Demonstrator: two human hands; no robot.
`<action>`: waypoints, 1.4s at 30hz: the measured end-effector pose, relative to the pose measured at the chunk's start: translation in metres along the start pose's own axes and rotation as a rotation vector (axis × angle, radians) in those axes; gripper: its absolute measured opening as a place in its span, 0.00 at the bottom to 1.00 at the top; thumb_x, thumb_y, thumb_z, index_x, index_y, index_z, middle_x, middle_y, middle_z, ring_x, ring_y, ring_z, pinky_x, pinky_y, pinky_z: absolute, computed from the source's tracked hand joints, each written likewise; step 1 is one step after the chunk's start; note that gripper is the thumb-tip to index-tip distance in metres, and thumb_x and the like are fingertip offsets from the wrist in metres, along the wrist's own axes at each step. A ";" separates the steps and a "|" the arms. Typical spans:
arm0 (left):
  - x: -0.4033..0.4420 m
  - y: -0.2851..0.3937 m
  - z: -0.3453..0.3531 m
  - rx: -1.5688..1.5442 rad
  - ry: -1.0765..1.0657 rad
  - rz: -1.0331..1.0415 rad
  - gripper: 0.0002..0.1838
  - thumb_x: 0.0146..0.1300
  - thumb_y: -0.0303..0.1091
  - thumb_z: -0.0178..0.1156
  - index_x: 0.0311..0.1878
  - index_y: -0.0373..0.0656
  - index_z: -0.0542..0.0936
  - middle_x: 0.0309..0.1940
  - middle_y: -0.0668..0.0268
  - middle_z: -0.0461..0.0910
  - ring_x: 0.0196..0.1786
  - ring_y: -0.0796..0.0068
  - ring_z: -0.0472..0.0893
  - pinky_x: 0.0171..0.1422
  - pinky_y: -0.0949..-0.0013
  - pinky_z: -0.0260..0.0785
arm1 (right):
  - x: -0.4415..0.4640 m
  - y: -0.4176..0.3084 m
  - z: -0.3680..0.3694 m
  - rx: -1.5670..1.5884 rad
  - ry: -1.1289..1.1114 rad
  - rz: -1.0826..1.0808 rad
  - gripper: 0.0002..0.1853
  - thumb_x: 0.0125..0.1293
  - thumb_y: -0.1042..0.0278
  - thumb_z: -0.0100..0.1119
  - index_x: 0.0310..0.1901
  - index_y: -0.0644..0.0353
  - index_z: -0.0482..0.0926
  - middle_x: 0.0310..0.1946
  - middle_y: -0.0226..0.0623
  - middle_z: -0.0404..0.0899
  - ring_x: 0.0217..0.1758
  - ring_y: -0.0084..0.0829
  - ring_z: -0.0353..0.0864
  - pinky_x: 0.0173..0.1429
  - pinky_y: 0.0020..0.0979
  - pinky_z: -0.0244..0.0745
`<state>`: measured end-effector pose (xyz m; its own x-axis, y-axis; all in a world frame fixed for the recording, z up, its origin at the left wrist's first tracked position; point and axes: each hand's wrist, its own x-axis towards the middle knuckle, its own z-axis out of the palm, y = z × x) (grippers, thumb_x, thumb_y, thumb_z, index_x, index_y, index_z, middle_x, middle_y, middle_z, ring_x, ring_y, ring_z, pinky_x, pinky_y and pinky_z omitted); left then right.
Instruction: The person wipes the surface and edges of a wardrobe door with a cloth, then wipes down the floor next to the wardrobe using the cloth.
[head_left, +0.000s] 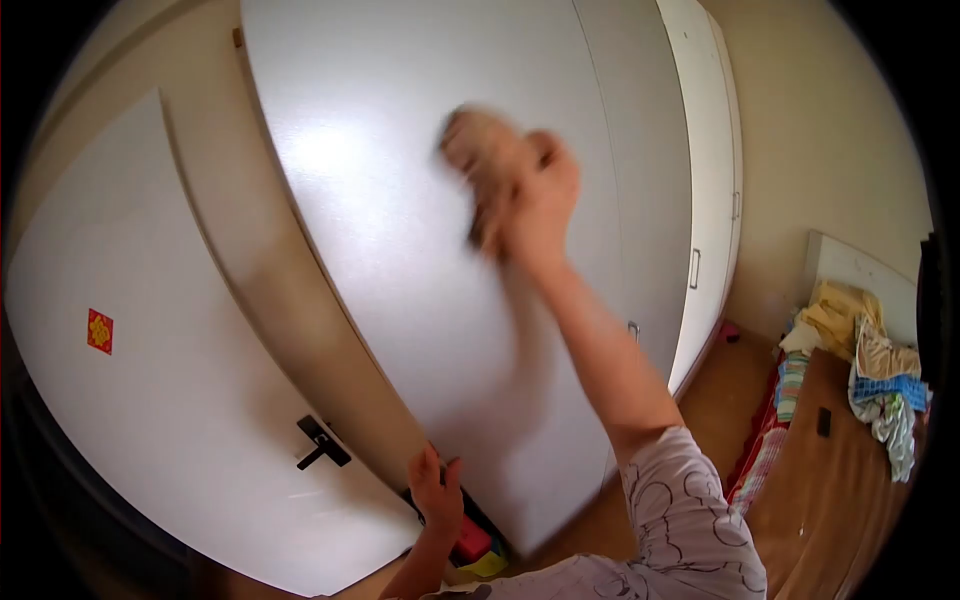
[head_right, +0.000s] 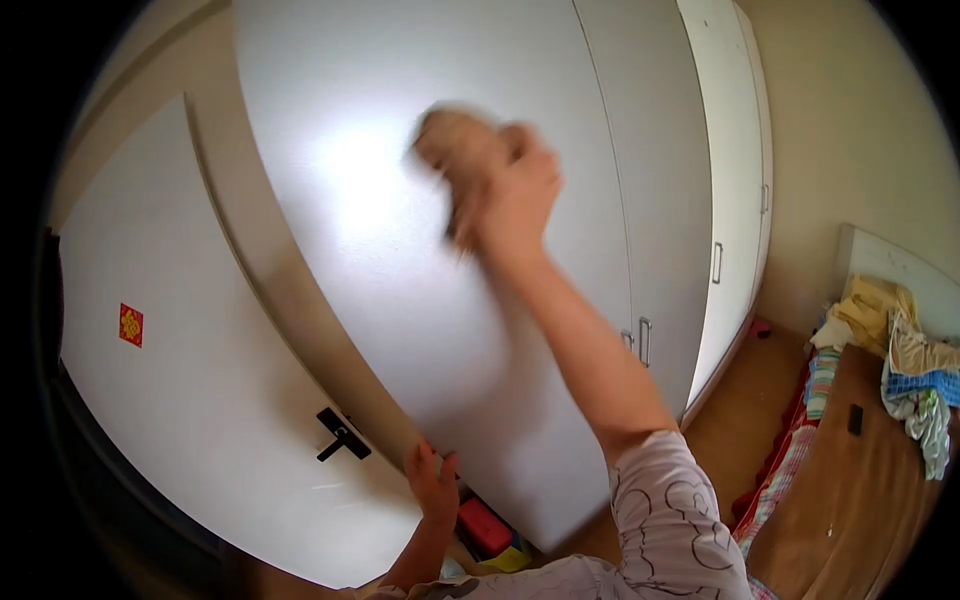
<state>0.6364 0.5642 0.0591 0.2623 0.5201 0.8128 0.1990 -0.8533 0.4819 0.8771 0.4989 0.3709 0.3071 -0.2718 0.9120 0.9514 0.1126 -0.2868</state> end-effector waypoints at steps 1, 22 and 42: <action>0.000 -0.001 0.000 0.022 0.016 0.035 0.27 0.53 0.25 0.68 0.57 0.33 0.74 0.46 0.53 0.75 0.46 0.55 0.76 0.51 0.60 0.69 | 0.016 0.026 -0.003 -0.375 0.196 -0.108 0.13 0.56 0.69 0.60 0.44 0.61 0.78 0.45 0.51 0.74 0.47 0.48 0.74 0.47 0.42 0.71; 0.000 -0.003 0.002 0.006 -0.023 0.061 0.34 0.57 0.21 0.64 0.68 0.38 0.65 0.50 0.56 0.68 0.49 0.63 0.72 0.54 0.67 0.68 | 0.038 0.114 -0.017 -0.210 0.216 0.147 0.24 0.58 0.65 0.64 0.58 0.50 0.76 0.55 0.56 0.67 0.57 0.54 0.66 0.59 0.46 0.65; 0.003 0.000 -0.002 0.144 -0.062 0.065 0.31 0.61 0.25 0.63 0.67 0.36 0.64 0.50 0.56 0.69 0.46 0.66 0.74 0.49 0.66 0.69 | -0.324 0.069 -0.120 0.281 -0.276 0.668 0.12 0.54 0.68 0.60 0.42 0.54 0.81 0.41 0.31 0.81 0.39 0.45 0.74 0.46 0.42 0.65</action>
<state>0.6356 0.5657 0.0616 0.3362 0.4687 0.8169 0.3121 -0.8738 0.3729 0.8465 0.4800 0.0198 0.7611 0.1831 0.6222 0.5131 0.4169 -0.7503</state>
